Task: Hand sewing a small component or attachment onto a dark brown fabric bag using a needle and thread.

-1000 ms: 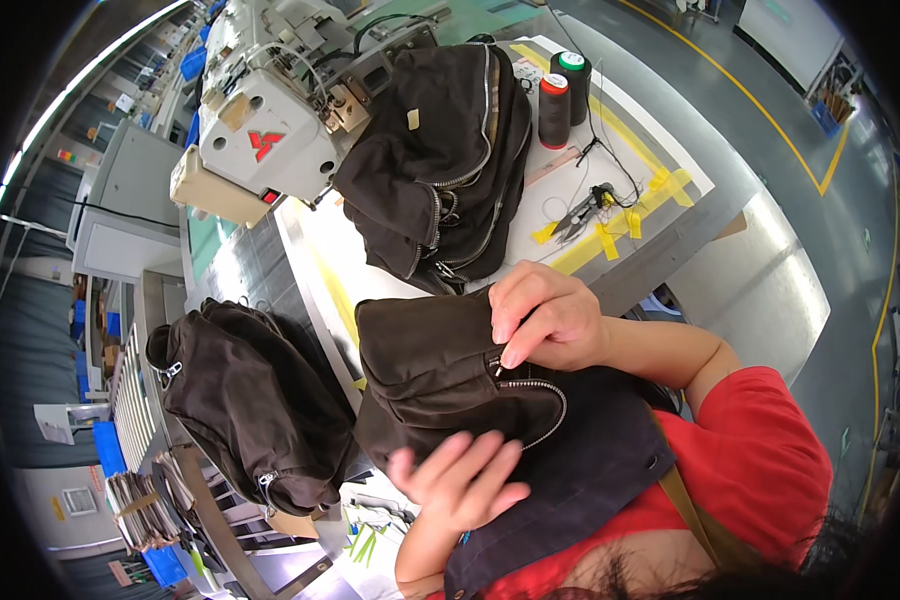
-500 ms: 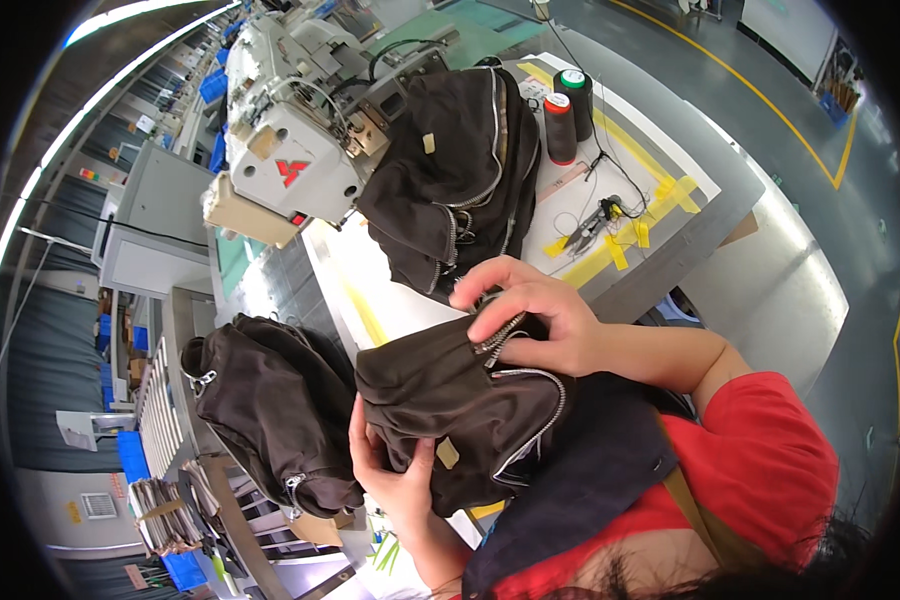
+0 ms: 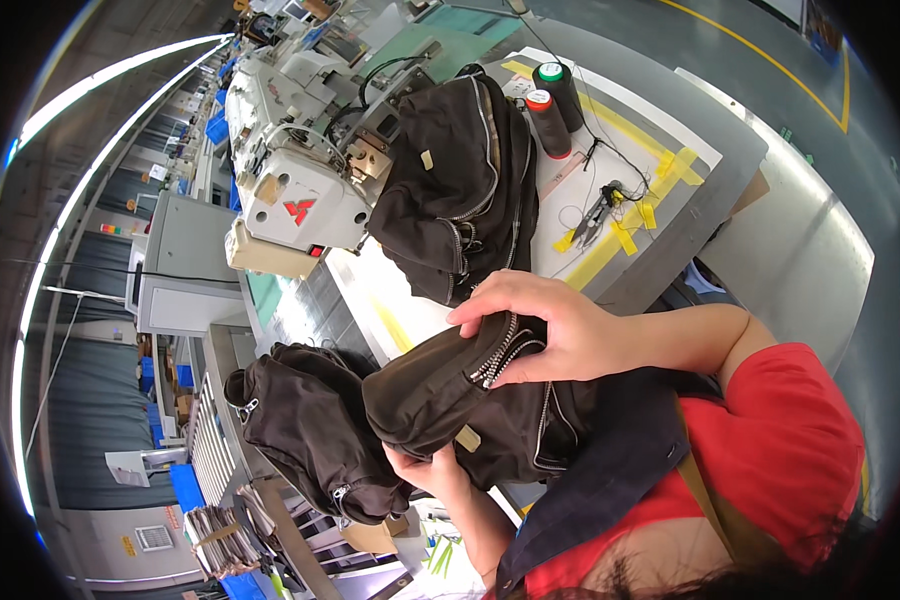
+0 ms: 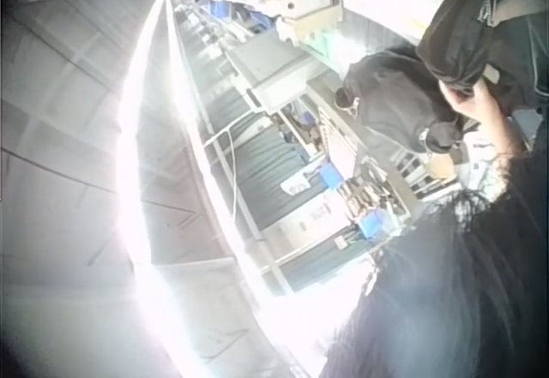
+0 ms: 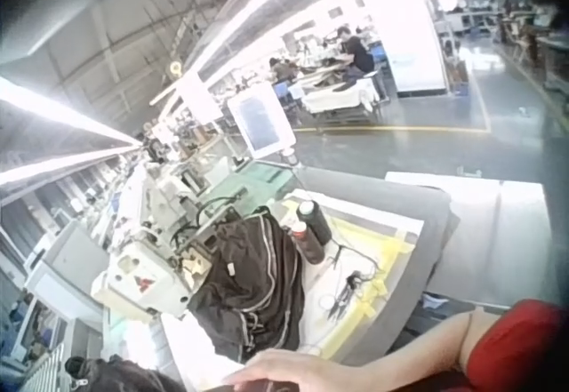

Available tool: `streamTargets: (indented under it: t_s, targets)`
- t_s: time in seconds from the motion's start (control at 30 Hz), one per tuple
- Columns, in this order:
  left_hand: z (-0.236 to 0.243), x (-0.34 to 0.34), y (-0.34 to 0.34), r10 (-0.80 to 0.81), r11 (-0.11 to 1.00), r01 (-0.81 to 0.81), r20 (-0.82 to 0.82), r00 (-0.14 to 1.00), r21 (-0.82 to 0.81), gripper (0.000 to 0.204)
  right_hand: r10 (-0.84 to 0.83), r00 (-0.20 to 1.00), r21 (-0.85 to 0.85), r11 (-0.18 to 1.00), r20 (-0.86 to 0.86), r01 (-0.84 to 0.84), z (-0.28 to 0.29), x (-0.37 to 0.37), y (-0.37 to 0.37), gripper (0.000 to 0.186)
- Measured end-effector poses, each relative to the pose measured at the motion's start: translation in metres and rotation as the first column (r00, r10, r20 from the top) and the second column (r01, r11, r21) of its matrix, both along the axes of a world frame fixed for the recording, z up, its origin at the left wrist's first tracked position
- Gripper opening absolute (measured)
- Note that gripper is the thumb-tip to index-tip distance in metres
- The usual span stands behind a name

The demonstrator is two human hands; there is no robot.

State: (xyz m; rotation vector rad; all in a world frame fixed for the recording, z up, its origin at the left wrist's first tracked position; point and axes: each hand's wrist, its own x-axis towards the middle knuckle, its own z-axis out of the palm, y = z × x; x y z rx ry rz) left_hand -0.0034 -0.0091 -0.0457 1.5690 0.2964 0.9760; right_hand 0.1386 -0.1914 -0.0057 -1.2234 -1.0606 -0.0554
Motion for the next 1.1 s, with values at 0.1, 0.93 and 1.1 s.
streamTargets:
  t_s: [0.1, 0.93, 1.1]
  targets:
    - [0.0, 0.002, 0.002, -0.03, 0.999, 0.031, -0.031, 0.999, 0.011, 0.064, -0.026, 0.999, -0.024, 0.999, -0.048, 0.025, 0.0, 0.0, 0.001, 0.054]
    - [-0.007, -0.008, 0.007, 0.055, 0.969, -0.026, -0.11, 0.992, 0.247, 0.06, 0.037, 0.999, 0.099, 0.994, 0.025, -0.039, -0.013, 0.009, 0.007, 0.041]
    - [0.031, 0.008, 0.0, -0.035, 0.944, 0.013, 0.063, 0.997, 0.329, 0.092, 0.125, 0.992, 0.123, 0.984, 0.034, -0.128, -0.017, 0.018, 0.012, 0.041]
